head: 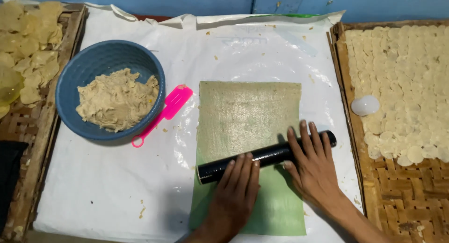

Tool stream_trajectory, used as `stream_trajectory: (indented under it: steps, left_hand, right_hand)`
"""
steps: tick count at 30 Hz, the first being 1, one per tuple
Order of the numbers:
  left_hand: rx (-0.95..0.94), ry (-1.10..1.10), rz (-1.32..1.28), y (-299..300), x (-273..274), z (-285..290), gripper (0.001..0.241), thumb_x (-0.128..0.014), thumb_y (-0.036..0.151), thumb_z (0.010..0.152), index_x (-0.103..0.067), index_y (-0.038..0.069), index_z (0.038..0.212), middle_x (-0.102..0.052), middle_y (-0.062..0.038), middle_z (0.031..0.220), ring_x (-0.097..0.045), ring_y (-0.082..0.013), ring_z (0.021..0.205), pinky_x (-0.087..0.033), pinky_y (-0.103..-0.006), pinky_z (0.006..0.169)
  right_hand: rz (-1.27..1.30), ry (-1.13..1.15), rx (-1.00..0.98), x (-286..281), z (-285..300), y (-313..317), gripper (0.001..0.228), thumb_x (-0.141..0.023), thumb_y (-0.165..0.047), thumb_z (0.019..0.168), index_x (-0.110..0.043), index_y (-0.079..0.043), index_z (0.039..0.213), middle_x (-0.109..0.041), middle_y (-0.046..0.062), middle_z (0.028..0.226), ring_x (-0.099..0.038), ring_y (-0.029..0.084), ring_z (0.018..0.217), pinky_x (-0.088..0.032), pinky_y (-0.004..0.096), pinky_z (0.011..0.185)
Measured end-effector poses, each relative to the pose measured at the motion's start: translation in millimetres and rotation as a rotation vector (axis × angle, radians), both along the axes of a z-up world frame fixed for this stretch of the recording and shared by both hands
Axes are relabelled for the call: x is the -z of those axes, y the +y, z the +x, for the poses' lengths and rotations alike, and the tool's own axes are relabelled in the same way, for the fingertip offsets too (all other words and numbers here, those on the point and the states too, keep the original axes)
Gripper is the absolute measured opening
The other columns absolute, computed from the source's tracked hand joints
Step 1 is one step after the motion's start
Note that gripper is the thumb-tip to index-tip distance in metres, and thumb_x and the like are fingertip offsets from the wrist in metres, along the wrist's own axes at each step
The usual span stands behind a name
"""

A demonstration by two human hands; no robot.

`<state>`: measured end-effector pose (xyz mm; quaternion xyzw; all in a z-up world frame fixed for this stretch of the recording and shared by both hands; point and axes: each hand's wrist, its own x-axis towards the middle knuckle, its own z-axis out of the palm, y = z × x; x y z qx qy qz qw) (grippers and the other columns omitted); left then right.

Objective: Flatten dough using a rolling pin on a flat surface to prepare thin crackers or snacks.

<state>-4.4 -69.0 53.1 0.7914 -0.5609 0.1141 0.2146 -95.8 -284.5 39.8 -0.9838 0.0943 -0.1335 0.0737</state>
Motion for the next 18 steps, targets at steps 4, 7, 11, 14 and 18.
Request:
stream_trajectory:
  steps: [4,7,11,14,18]
  left_hand:
    - [0.035,0.213,-0.119,7.0,-8.3,5.4,0.042,-0.075,0.014,0.092,-0.058,-0.007,0.124,-0.056,-0.024,0.125,-0.057,-0.0375,0.117,-0.045,-0.0485,0.104]
    - [-0.03,0.212,0.034,5.5,-3.0,19.2,0.074,-0.087,0.033,0.074,-0.056,-0.004,0.13,-0.059,-0.016,0.106,-0.054,-0.0306,0.093,-0.044,-0.0435,0.085]
    - [0.046,0.03,0.012,2.6,-5.9,42.7,0.039,-0.073,0.02,0.092,-0.063,-0.006,0.12,-0.06,-0.013,0.094,-0.055,-0.0227,0.084,-0.046,-0.0354,0.079]
    - [-0.005,-0.021,0.004,-0.9,3.4,80.1,0.034,-0.071,0.018,0.093,-0.062,-0.003,0.118,-0.064,-0.012,0.094,-0.06,-0.0226,0.085,-0.047,-0.0383,0.083]
    - [-0.14,-0.114,-0.12,4.1,5.4,136.4,0.034,-0.077,0.021,0.086,-0.066,0.001,0.111,-0.059,-0.007,0.089,-0.056,-0.021,0.084,-0.043,-0.0372,0.085]
  right_hand:
    - [-0.01,0.123,-0.004,12.2,-52.3,19.9,0.081,-0.035,-0.058,0.095,-0.027,-0.01,0.16,-0.016,0.022,0.17,-0.006,0.042,0.159,-0.007,0.058,0.126]
    - [0.027,0.027,-0.159,47.6,-93.1,39.5,0.107,-0.028,-0.086,0.08,-0.021,-0.013,0.158,-0.002,0.022,0.17,0.001,0.05,0.155,-0.004,0.07,0.121]
    - [-0.333,0.084,-0.333,103.1,-113.9,37.7,0.066,-0.045,-0.043,0.089,-0.034,-0.039,0.154,-0.032,0.012,0.164,-0.031,0.045,0.149,-0.028,0.068,0.118]
    - [-0.381,0.076,-0.331,104.2,-100.7,29.9,0.069,-0.047,-0.044,0.087,-0.034,-0.036,0.154,-0.033,0.013,0.165,-0.033,0.045,0.149,-0.034,0.067,0.115]
    - [-0.294,0.071,-0.335,63.2,-58.2,25.3,0.086,-0.038,-0.077,0.083,-0.033,-0.031,0.155,-0.027,0.013,0.169,-0.023,0.041,0.157,-0.025,0.059,0.124]
